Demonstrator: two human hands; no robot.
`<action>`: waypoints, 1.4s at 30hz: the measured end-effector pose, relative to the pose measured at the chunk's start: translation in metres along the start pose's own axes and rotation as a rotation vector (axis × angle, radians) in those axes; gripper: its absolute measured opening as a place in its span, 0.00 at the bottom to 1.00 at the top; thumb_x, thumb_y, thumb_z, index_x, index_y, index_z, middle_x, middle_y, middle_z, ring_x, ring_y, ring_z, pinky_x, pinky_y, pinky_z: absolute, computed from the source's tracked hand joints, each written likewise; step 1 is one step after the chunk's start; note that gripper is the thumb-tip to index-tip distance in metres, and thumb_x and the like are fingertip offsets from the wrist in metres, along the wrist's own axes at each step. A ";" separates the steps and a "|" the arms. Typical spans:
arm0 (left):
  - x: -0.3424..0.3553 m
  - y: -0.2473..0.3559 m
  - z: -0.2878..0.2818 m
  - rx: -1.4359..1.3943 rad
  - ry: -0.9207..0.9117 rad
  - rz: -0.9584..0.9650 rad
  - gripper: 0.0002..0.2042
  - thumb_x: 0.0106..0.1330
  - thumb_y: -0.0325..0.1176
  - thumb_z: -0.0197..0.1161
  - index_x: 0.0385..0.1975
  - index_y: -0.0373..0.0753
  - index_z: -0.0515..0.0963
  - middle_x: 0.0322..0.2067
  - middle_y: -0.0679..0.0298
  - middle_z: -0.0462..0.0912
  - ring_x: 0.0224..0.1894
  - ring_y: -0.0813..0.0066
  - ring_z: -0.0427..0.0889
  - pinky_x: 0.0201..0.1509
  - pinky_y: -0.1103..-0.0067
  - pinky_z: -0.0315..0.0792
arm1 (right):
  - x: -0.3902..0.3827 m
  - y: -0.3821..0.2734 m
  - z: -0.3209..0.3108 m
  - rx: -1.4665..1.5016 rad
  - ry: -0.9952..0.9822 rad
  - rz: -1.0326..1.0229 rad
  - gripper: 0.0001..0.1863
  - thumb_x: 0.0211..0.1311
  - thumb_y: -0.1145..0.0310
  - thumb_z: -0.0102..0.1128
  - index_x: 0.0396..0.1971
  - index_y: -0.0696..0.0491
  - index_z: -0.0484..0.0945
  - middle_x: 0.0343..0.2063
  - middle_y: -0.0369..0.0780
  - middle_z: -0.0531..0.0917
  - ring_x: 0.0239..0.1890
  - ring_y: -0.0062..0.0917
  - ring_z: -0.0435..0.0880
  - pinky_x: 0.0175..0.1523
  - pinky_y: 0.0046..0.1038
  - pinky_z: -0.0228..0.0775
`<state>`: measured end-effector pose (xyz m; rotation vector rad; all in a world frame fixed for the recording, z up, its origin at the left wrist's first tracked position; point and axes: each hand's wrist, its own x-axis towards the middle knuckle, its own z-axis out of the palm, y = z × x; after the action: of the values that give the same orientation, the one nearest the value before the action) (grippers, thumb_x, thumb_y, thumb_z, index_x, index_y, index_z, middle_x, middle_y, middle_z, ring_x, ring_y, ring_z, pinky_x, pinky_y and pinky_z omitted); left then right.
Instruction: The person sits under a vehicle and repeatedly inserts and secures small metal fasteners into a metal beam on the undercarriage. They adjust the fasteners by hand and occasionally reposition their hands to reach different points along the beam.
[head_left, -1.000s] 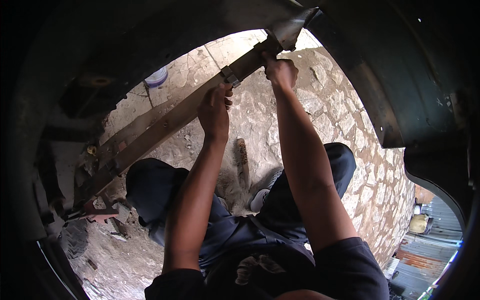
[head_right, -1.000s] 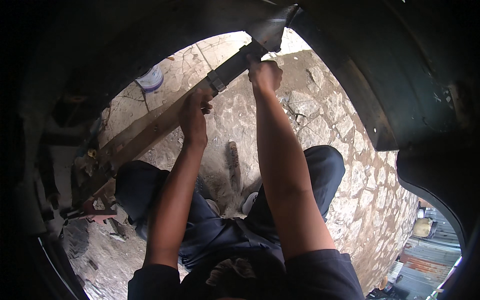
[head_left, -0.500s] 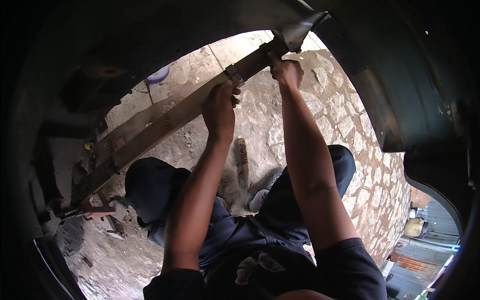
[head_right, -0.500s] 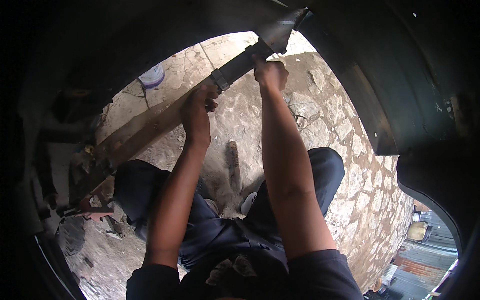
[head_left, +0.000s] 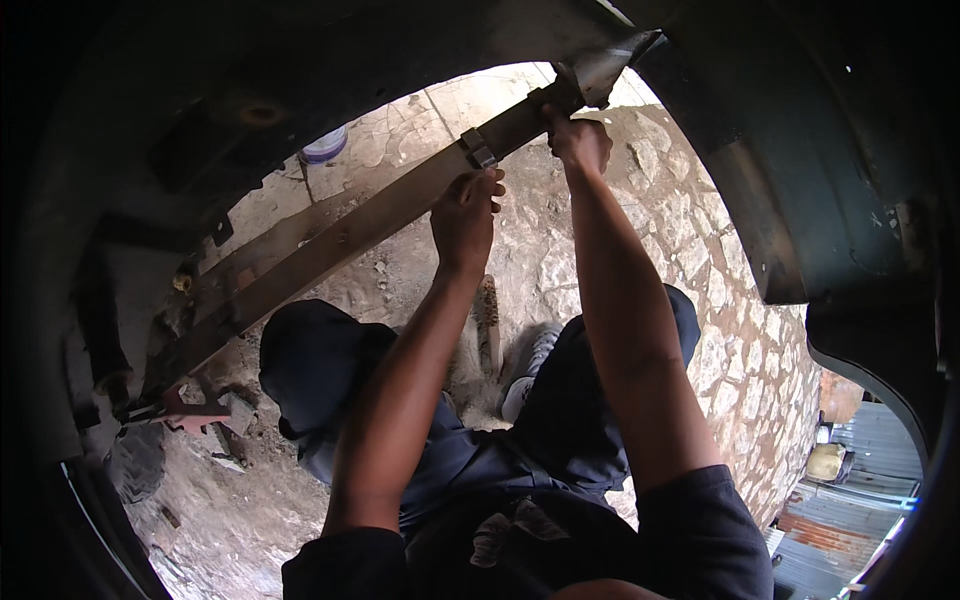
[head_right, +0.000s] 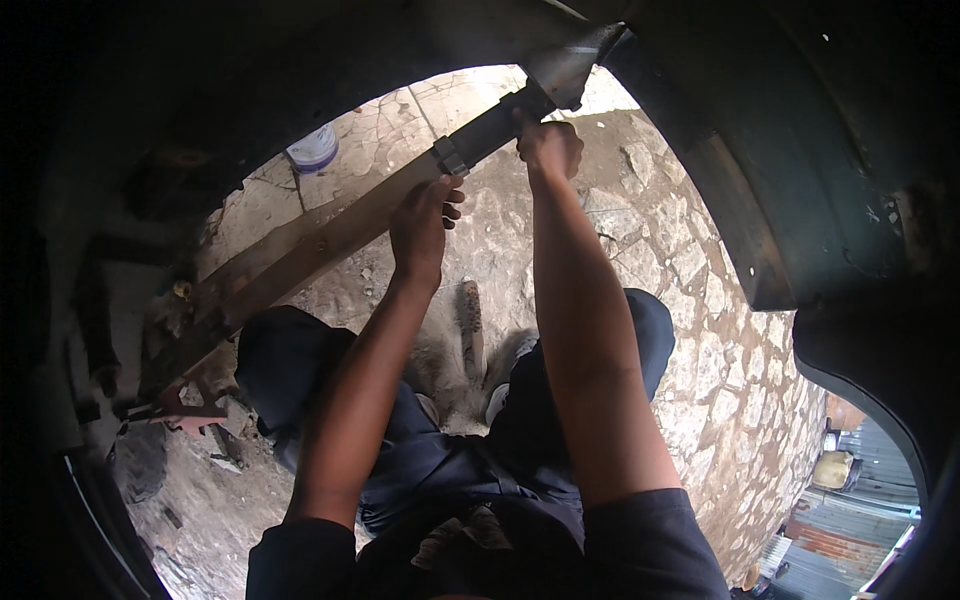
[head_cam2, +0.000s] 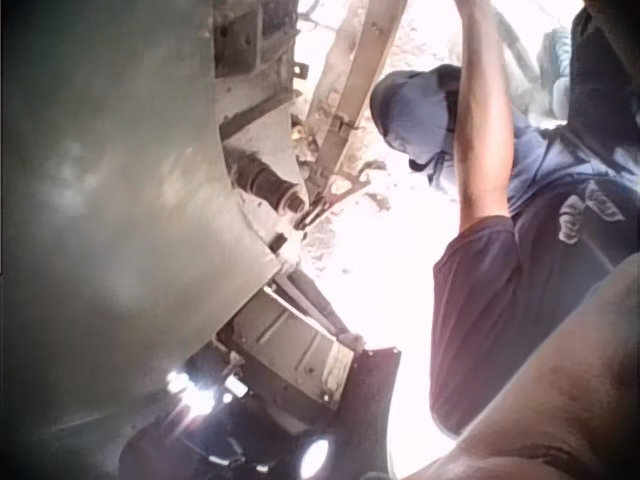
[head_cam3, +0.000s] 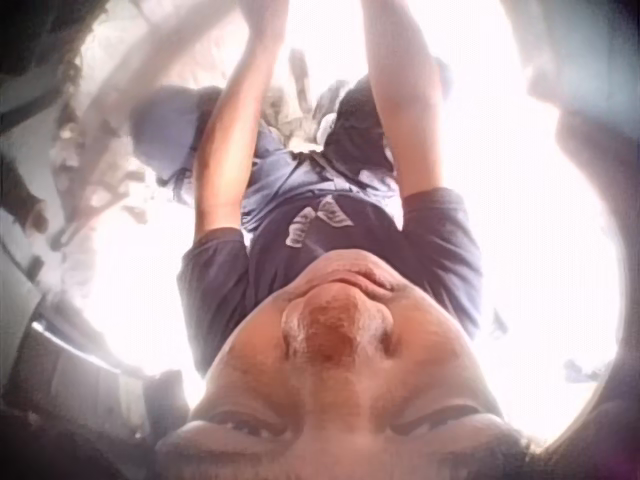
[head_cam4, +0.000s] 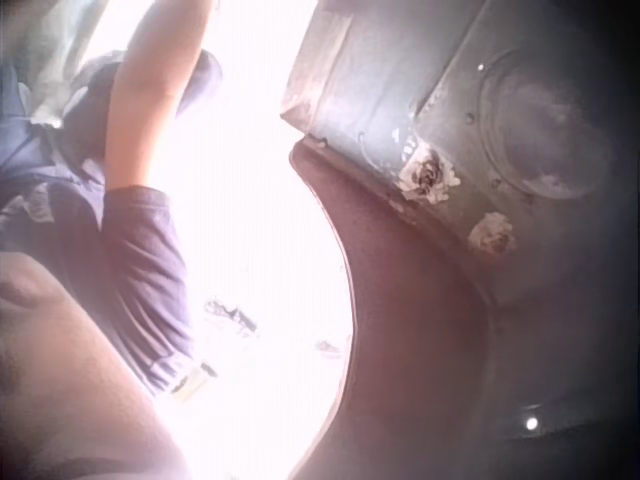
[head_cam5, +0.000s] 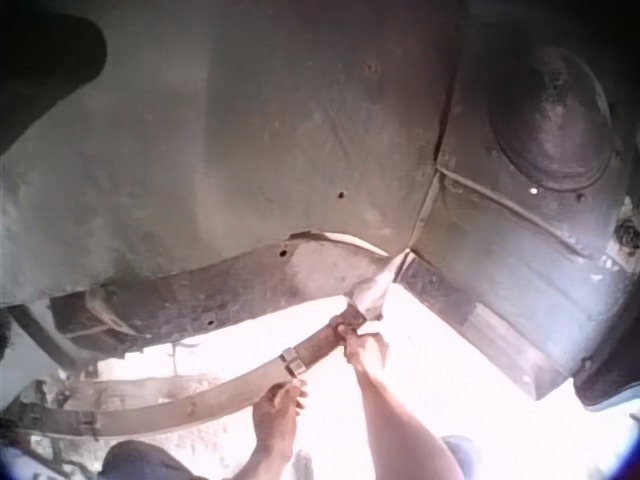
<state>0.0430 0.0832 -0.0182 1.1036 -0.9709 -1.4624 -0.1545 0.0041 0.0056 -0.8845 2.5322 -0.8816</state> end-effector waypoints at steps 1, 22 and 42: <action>0.001 -0.001 0.000 -0.011 -0.001 0.017 0.14 0.74 0.40 0.63 0.42 0.36 0.88 0.33 0.64 0.89 0.32 0.81 0.83 0.38 0.80 0.75 | 0.003 -0.005 0.004 -0.032 0.022 -0.041 0.33 0.55 0.31 0.69 0.30 0.51 0.92 0.37 0.44 0.92 0.49 0.39 0.90 0.59 0.38 0.77; -0.027 -0.013 -0.115 0.775 0.023 0.007 0.14 0.69 0.35 0.67 0.50 0.38 0.84 0.41 0.55 0.90 0.46 0.59 0.90 0.52 0.66 0.80 | -0.202 0.070 0.114 0.608 -0.751 -0.103 0.27 0.78 0.49 0.59 0.32 0.61 0.86 0.22 0.37 0.84 0.22 0.18 0.82 0.28 0.25 0.73; -0.161 0.031 -0.139 0.574 0.446 0.106 0.17 0.74 0.36 0.68 0.58 0.38 0.80 0.49 0.55 0.85 0.42 0.74 0.87 0.42 0.77 0.80 | -0.219 0.018 0.077 0.537 -1.680 -0.463 0.19 0.74 0.56 0.65 0.48 0.58 0.87 0.34 0.38 0.89 0.37 0.20 0.85 0.44 0.27 0.78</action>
<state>0.1948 0.2340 -0.0010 1.6738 -1.1271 -0.8030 0.0402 0.1224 -0.0444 -1.2118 0.6395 -0.4394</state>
